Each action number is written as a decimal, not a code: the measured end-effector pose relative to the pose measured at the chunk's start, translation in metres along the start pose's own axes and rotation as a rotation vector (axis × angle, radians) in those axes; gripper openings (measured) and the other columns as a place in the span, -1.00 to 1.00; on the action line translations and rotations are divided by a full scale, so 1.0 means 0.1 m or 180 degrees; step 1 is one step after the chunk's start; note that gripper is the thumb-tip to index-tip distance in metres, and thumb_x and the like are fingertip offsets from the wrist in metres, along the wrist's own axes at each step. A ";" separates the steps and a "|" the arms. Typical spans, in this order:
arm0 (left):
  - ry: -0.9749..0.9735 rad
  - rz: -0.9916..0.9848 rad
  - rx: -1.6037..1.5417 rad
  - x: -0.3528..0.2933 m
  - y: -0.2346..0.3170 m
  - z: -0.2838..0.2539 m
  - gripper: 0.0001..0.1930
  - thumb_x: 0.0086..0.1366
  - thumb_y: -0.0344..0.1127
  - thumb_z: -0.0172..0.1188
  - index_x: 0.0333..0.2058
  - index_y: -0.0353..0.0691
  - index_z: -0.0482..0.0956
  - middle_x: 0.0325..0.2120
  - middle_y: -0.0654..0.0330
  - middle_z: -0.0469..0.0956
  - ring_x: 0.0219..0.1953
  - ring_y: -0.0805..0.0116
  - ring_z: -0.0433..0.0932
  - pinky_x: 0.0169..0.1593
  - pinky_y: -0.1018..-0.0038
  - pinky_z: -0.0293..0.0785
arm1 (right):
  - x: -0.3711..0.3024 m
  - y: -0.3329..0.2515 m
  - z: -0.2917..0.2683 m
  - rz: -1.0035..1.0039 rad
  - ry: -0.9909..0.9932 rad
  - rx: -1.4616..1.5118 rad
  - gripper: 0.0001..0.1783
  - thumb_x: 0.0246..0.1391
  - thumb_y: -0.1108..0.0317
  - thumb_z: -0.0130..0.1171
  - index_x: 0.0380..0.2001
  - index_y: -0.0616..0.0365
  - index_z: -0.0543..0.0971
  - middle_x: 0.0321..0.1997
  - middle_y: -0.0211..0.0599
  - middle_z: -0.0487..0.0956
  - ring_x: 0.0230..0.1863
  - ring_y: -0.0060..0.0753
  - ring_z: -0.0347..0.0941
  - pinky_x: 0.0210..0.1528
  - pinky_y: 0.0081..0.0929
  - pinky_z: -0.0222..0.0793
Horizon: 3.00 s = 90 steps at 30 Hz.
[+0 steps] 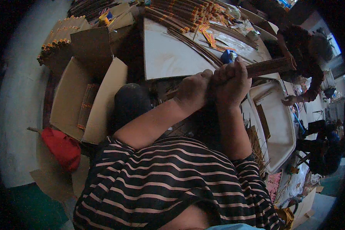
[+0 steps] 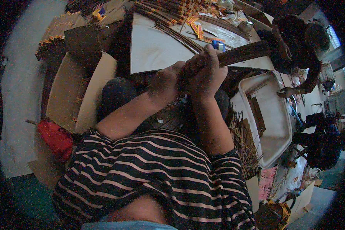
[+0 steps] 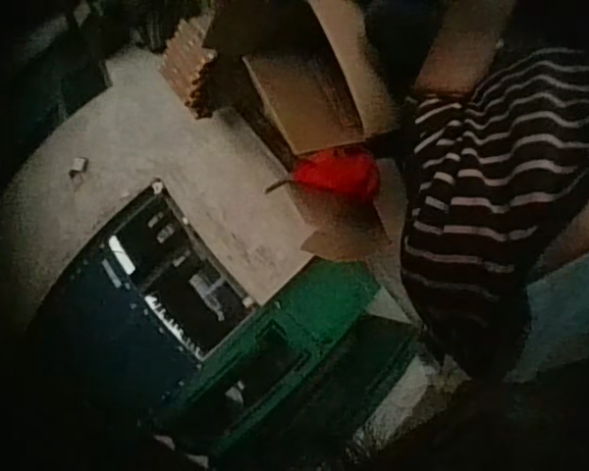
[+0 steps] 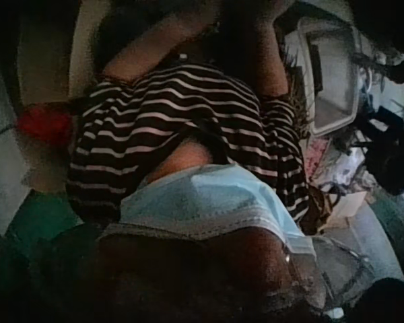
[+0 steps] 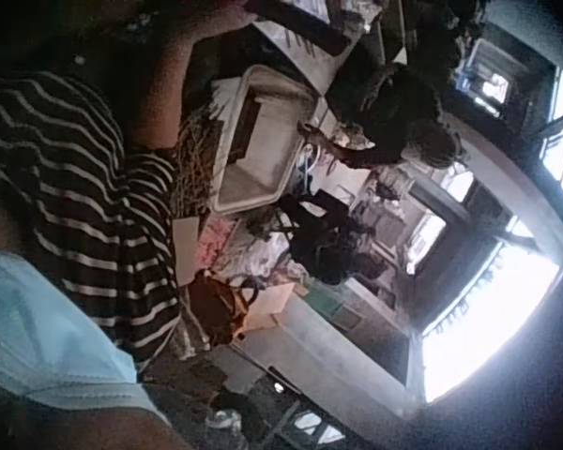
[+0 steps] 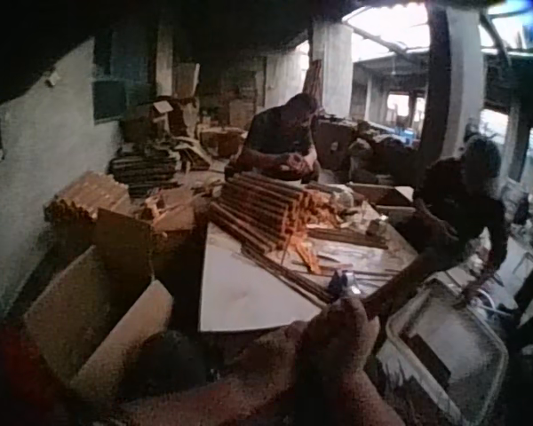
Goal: The person gathers thin wooden sticks, aligns them into bundles, and wraps each bundle with a small paper label. The person places the finished bundles into a cardboard box.
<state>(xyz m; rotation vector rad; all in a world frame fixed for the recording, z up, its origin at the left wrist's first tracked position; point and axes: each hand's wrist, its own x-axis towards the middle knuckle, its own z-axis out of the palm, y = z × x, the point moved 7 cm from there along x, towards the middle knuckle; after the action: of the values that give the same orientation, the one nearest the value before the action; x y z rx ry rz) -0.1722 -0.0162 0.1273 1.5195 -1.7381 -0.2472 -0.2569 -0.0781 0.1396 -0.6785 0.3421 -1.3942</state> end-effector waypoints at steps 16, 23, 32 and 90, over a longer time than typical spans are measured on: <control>0.0863 0.0824 -0.0841 0.57 -0.95 -0.10 -0.61 0.07 -0.46 0.12 -0.08 -0.26 0.34 -0.26 0.08 0.48 -0.15 0.25 0.47 -0.09 0.42 0.39 | 0.42 0.56 1.01 0.0222 -0.1302 -0.2360 -0.68 -0.15 0.32 0.27 -0.75 0.07 0.34 -0.73 -0.55 0.32 -0.68 -0.67 0.24 -0.62 -0.62 0.16; 0.0628 -0.0277 -0.1433 0.68 -1.50 0.00 -0.54 0.15 -0.42 0.05 0.05 -0.22 0.18 -0.10 0.09 0.37 -0.02 0.32 0.36 0.00 0.50 0.29 | 0.89 1.34 0.59 0.0592 -0.1181 -0.2716 -0.73 -0.15 0.33 0.26 -0.69 0.10 0.36 -0.69 -0.56 0.33 -0.62 -0.69 0.23 -0.59 -0.61 0.19; 0.0450 -0.0443 -0.1124 0.71 -1.38 -0.16 -0.60 0.15 -0.35 0.04 -0.02 -0.19 0.23 -0.19 0.07 0.41 -0.05 0.21 0.38 -0.02 0.43 0.31 | 0.92 1.25 0.69 0.0416 -0.1038 -0.2365 -0.73 -0.11 0.30 0.21 -0.71 0.08 0.36 -0.71 -0.56 0.33 -0.63 -0.71 0.22 -0.60 -0.64 0.15; 0.0497 -0.2980 -0.4321 0.00 -1.90 0.01 -0.83 0.08 -0.40 0.12 -0.37 -0.22 0.32 -0.84 0.36 0.19 -0.87 0.56 0.17 -0.79 0.60 0.09 | 2.60 1.29 -0.54 -0.0164 -0.1297 -0.4595 -0.64 -0.10 0.09 0.15 -0.60 0.23 0.54 -0.66 -0.22 0.49 -0.62 -0.28 0.41 -0.44 -0.47 0.32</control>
<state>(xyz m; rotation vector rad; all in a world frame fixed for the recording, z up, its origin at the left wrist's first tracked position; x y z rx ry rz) -0.0313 -0.0657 0.0103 1.0451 -0.2915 -1.3800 -0.1442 -0.3392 0.0614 -2.1015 1.0116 -0.8310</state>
